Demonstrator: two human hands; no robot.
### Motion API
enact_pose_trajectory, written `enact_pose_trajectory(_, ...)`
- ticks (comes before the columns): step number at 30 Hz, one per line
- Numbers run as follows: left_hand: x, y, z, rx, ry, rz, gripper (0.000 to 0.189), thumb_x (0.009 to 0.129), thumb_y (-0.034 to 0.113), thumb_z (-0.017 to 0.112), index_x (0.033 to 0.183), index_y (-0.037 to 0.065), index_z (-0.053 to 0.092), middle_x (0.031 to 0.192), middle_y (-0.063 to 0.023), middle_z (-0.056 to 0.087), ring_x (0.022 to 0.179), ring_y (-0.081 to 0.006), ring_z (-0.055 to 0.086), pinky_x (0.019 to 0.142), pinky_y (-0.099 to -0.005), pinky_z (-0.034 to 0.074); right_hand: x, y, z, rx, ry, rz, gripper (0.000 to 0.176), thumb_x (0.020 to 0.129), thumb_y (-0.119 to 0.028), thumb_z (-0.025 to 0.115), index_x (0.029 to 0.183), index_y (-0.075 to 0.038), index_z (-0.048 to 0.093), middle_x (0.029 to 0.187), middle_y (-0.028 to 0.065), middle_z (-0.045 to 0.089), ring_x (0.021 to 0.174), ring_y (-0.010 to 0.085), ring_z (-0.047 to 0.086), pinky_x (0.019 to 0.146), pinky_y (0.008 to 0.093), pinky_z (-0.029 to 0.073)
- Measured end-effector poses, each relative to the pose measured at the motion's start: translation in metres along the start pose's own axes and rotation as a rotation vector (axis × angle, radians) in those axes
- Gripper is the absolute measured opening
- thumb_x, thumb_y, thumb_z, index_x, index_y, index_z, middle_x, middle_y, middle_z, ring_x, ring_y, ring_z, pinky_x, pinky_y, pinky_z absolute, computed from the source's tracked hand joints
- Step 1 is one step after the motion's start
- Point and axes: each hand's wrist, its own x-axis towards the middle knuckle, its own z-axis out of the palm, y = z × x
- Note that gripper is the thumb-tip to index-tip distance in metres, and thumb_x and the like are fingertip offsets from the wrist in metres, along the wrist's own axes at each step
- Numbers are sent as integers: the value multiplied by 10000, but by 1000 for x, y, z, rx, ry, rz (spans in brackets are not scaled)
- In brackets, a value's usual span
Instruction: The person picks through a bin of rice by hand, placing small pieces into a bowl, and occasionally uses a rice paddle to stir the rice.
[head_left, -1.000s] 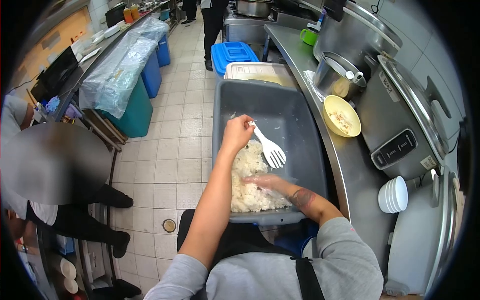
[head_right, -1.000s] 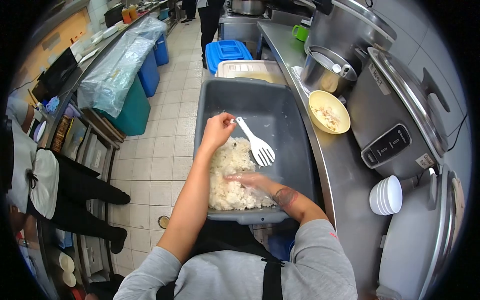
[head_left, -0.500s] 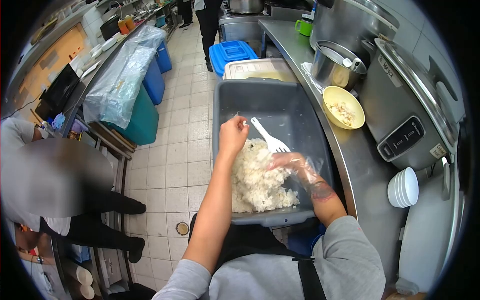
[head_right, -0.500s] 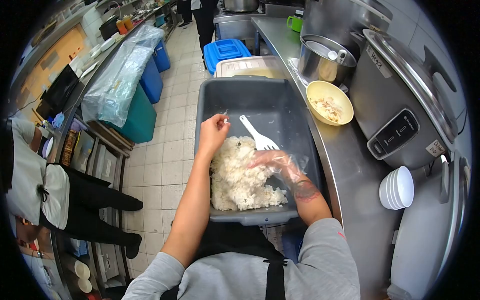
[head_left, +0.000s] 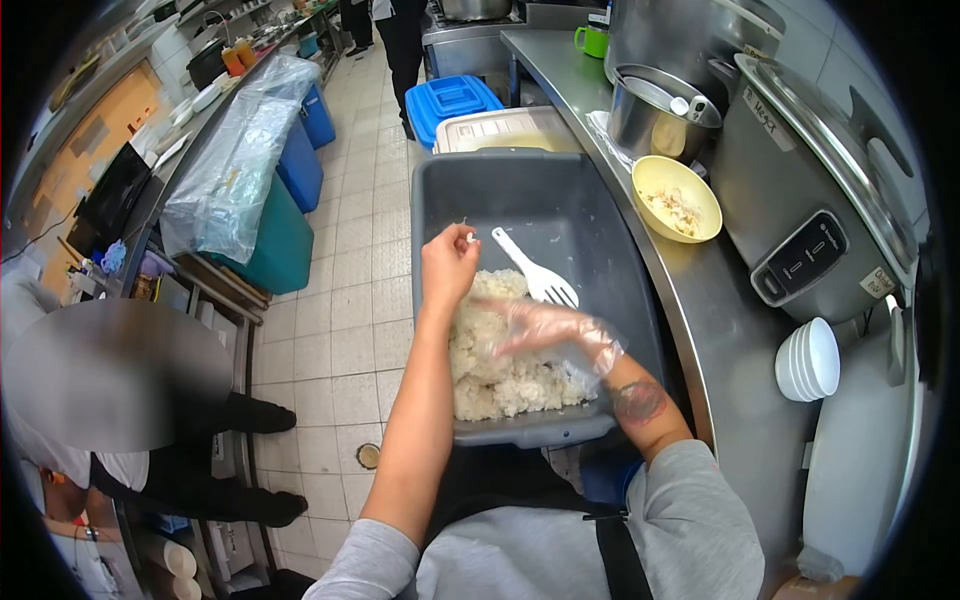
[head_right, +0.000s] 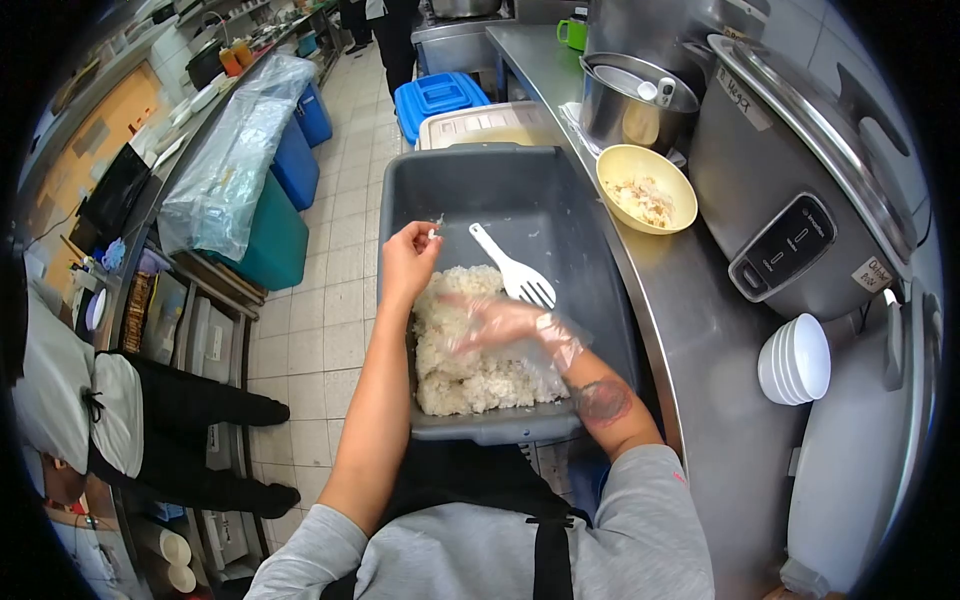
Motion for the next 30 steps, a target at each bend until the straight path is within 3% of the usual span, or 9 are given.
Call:
enact_pose_trajectory(1, 0, 0, 0, -2, 5, 6, 197, 790, 93, 686, 963, 0, 677, 685, -88, 628, 612, -188, 599, 625, -318, 480, -2, 12, -7, 97, 111, -1, 867, 838, -388, 705, 1513, -162, 210, 1404, 207, 454, 1203, 269, 533, 904, 356, 494)
enact_pose_trajectory(5, -2, 4, 1, 12, -22, 5, 189, 804, 80, 683, 977, 5, 680, 679, -29, 603, 618, -97, 538, 610, -262, 460, -24, 30, -39, 537, 215, 305, 716, 870, -323, 673, 1480, -190, 322, 1330, 208, 516, 1028, 240, 621, 652, 282, 553)
enact_pose_trajectory(8, -2, 6, 2, 14, -43, 0, 188, 806, 80, 682, 978, 5, 678, 682, -28, 601, 620, -97, 538, 613, -262, 461, -11, 55, -35, 62, 294, 340, 634, 876, -310, 664, 1438, -165, 406, 1234, 206, 583, 942, 238, 637, 643, 301, 547)
enact_pose_trajectory(9, -2, 5, 3, 18, -48, -8, 187, 806, 79, 681, 977, 4, 678, 683, -29, 600, 620, -97, 537, 613, -262, 461, -8, 68, -26, 0, 382, 248, 519, 850, -317, 688, 1310, -120, 552, 1112, 176, 647, 916, 232, 642, 700, 327, 539)
enact_pose_trajectory(12, -2, 3, 2, 9, -48, -14, 197, 798, 91, 678, 974, 1, 677, 690, -64, 618, 621, -153, 571, 629, -300, 472, 12, 87, -15, -267, 250, 23, 412, 814, -328, 719, 1129, -72, 651, 1020, 149, 669, 921, 251, 643, 804, 354, 512)
enact_pose_trajectory(13, -2, 2, 2, 1, -48, -14, 203, 794, 97, 677, 973, 0, 677, 694, -81, 627, 623, -181, 588, 636, -319, 477, 14, 72, -9, -205, 216, 68, 397, 749, -356, 762, 950, -24, 677, 994, 162, 664, 947, 292, 633, 875, 360, 477)
enact_pose_trajectory(22, 2, 2, 8, 62, -100, 35, 187, 794, 85, 681, 963, 5, 684, 676, -42, 603, 610, -118, 553, 618, -279, 473, 48, 4, 68, -559, -190, 59, 468, 603, -351, 828, 885, -6, 684, 847, 178, 684, 813, 345, 658, 765, 404, 520)
enact_pose_trajectory(25, 0, 1, 6, 104, -113, 38, 189, 795, 86, 679, 966, 7, 684, 677, -42, 604, 608, -118, 553, 620, -276, 473, 50, -10, 78, -781, -445, 95, 422, 634, -322, 815, 888, -5, 699, 873, 177, 691, 856, 327, 666, 756, 406, 526)
enact_pose_trajectory(30, -3, 1, 5, 84, -115, 30, 187, 796, 87, 680, 964, 7, 683, 675, -32, 596, 612, -101, 539, 616, -265, 463, 46, -6, 43, -696, -462, 322, 288, 730, -247, 745, 876, -2, 709, 846, 164, 696, 784, 283, 679, 710, 406, 534)
